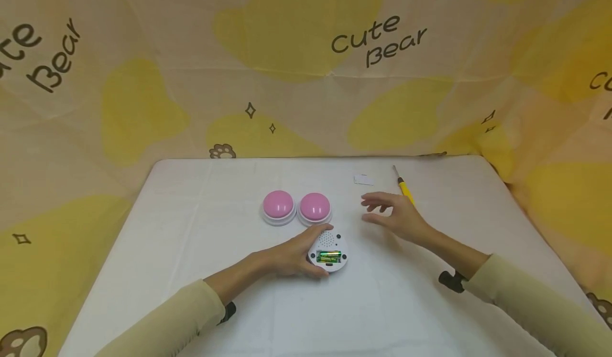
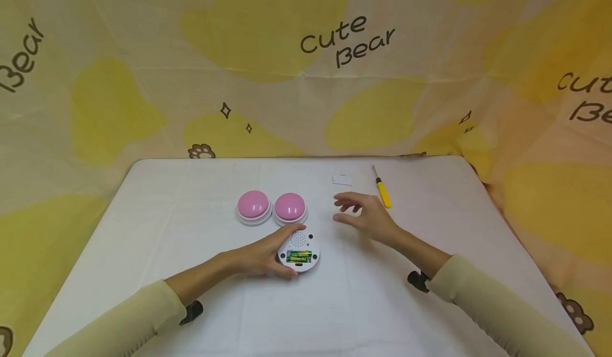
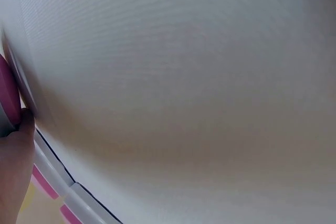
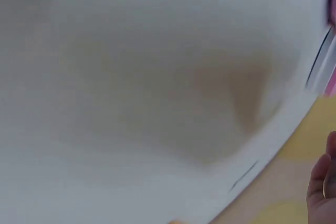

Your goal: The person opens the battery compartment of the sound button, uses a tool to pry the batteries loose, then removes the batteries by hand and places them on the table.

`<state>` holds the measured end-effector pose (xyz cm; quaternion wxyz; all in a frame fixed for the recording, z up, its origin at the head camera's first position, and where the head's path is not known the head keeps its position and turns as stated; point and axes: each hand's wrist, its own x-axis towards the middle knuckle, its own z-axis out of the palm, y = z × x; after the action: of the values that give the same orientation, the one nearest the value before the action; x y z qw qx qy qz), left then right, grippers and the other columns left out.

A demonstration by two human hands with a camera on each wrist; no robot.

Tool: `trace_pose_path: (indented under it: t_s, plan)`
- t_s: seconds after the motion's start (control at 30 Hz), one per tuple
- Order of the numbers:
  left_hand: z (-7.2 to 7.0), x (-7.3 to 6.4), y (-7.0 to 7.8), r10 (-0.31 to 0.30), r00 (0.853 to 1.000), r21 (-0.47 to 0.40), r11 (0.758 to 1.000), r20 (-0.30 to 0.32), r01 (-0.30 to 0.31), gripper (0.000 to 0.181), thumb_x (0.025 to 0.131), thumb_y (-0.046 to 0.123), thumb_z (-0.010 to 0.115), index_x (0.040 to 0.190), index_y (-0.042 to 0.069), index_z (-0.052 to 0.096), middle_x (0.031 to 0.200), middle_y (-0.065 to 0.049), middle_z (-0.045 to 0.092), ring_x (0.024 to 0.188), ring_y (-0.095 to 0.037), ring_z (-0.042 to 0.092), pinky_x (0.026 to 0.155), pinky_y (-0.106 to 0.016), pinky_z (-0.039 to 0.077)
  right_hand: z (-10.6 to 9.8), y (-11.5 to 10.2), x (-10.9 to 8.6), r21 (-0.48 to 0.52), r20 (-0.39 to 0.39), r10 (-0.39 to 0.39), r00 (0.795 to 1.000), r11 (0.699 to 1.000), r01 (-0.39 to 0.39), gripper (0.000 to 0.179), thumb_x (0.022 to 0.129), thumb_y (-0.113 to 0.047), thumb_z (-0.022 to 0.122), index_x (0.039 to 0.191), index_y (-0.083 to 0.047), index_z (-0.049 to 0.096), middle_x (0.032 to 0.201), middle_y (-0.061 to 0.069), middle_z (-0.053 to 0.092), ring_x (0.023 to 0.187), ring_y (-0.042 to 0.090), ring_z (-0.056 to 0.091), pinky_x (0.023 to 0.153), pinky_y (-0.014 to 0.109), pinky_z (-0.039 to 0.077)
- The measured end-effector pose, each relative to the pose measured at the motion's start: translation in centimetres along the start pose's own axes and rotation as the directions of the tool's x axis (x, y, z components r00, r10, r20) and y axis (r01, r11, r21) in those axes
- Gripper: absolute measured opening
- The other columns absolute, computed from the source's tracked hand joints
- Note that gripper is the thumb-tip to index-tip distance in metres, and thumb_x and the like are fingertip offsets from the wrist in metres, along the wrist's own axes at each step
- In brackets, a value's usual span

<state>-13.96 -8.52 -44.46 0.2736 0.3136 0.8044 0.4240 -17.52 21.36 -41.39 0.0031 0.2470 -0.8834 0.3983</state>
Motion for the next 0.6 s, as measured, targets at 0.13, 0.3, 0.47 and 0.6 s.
trace_pose_path:
  t_s: [0.13, 0.3, 0.47, 0.6]
  plan:
    - [0.0, 0.0, 0.0, 0.001, 1.0, 0.004, 1.0, 0.001, -0.001, 0.099, 0.081, 0.033, 0.083, 0.157, 0.016, 0.021, 0.15, 0.004, 0.034, 0.131, -0.012, 0.037, 0.115, -0.039, 0.03, 2.2, -1.8, -0.6, 0.118, 0.056, -0.011, 0.998, 0.993, 0.004, 0.043, 0.083, -0.02, 0.082, 0.119, -0.002, 0.07, 0.106, 0.007, 0.074, 0.092, 0.016, 0.069, 0.081, 0.039, 0.055]
    - [-0.1, 0.0, 0.2, 0.012, 1.0, 0.004, 1.0, 0.0, -0.012, 0.099, 0.081, 0.032, 0.083, 0.156, 0.015, 0.021, 0.146, 0.005, 0.037, 0.127, -0.01, 0.04, 0.111, -0.036, 0.033, 4.1, -2.9, -1.3, 0.176, 0.127, -0.031, 0.991, 0.984, 0.008, 0.04, 0.082, -0.02, 0.083, 0.117, -0.004, 0.071, 0.103, 0.001, 0.075, 0.091, 0.014, 0.069, 0.077, 0.031, 0.054]
    - [-0.2, -0.1, 0.2, 0.027, 1.0, 0.009, 1.0, -0.002, -0.027, 0.099, 0.081, 0.031, 0.083, 0.156, 0.014, 0.021, 0.147, 0.004, 0.036, 0.126, -0.01, 0.04, 0.11, -0.033, 0.034, 5.1, -3.5, -1.7, 0.211, 0.175, -0.082, 0.981, 0.977, 0.044, 0.038, 0.08, -0.014, 0.084, 0.115, -0.004, 0.072, 0.097, -0.001, 0.076, 0.087, 0.013, 0.069, 0.075, 0.028, 0.053]
    - [-0.1, -0.1, 0.2, 0.043, 0.999, -0.002, 0.999, -0.001, -0.043, 0.098, 0.081, 0.029, 0.083, 0.156, 0.013, 0.022, 0.144, 0.003, 0.038, 0.124, -0.01, 0.042, 0.109, -0.031, 0.034, 5.6, -3.5, -1.9, 0.212, 0.193, -0.119, 0.974, 0.974, 0.077, 0.036, 0.079, -0.011, 0.084, 0.112, -0.004, 0.072, 0.094, -0.003, 0.076, 0.084, 0.01, 0.067, 0.075, 0.027, 0.053]
